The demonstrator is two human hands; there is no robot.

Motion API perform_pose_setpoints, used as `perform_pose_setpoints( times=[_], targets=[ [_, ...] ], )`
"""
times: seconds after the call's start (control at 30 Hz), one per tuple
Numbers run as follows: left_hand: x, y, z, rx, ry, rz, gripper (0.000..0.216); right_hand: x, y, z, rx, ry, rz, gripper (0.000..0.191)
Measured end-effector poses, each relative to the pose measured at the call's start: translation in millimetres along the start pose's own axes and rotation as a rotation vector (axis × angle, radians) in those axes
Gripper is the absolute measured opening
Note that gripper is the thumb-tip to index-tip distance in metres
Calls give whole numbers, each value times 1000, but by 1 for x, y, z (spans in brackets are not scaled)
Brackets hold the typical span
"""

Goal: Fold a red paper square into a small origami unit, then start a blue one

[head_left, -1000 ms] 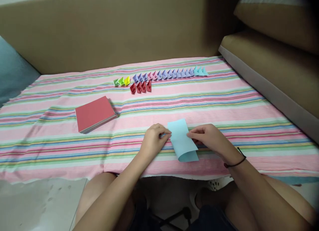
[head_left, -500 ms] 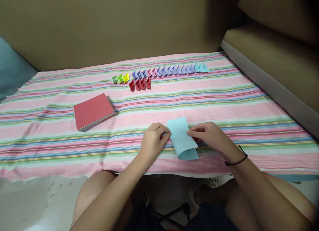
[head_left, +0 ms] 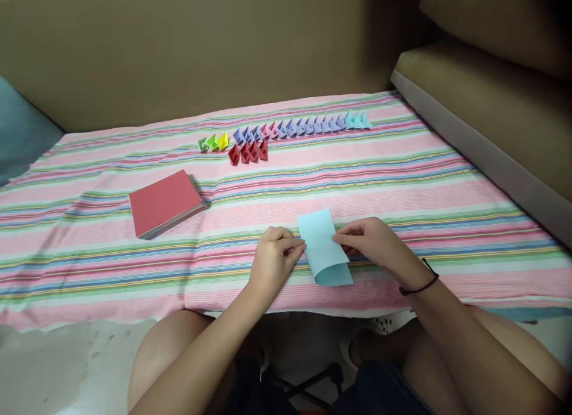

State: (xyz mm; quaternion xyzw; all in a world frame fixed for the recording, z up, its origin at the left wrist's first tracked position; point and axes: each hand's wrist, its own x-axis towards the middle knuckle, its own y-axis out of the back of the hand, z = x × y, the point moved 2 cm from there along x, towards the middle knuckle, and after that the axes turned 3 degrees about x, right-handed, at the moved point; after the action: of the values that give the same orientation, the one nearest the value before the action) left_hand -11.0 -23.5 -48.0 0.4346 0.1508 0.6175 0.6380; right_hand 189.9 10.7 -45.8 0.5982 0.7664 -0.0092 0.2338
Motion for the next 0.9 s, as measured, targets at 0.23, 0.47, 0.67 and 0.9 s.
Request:
perform_pose_setpoints(
  times=[0.23, 0.47, 0.67, 0.9],
  targets=[
    [-2, -1, -1, 136, -63, -48, 21, 0, 0, 0, 9, -2, -6, 13],
    [2, 2, 8, 343, -66, -171, 28, -1, -1, 0, 16, -9, -7, 14],
    [8, 1, 13, 442, -2, -260, 39, -1, 0, -1, -4, -18, -5, 14],
    [21, 9, 11, 343, 97, -360, 50, -2, -1, -3, -11, -20, -6, 13]
  ],
)
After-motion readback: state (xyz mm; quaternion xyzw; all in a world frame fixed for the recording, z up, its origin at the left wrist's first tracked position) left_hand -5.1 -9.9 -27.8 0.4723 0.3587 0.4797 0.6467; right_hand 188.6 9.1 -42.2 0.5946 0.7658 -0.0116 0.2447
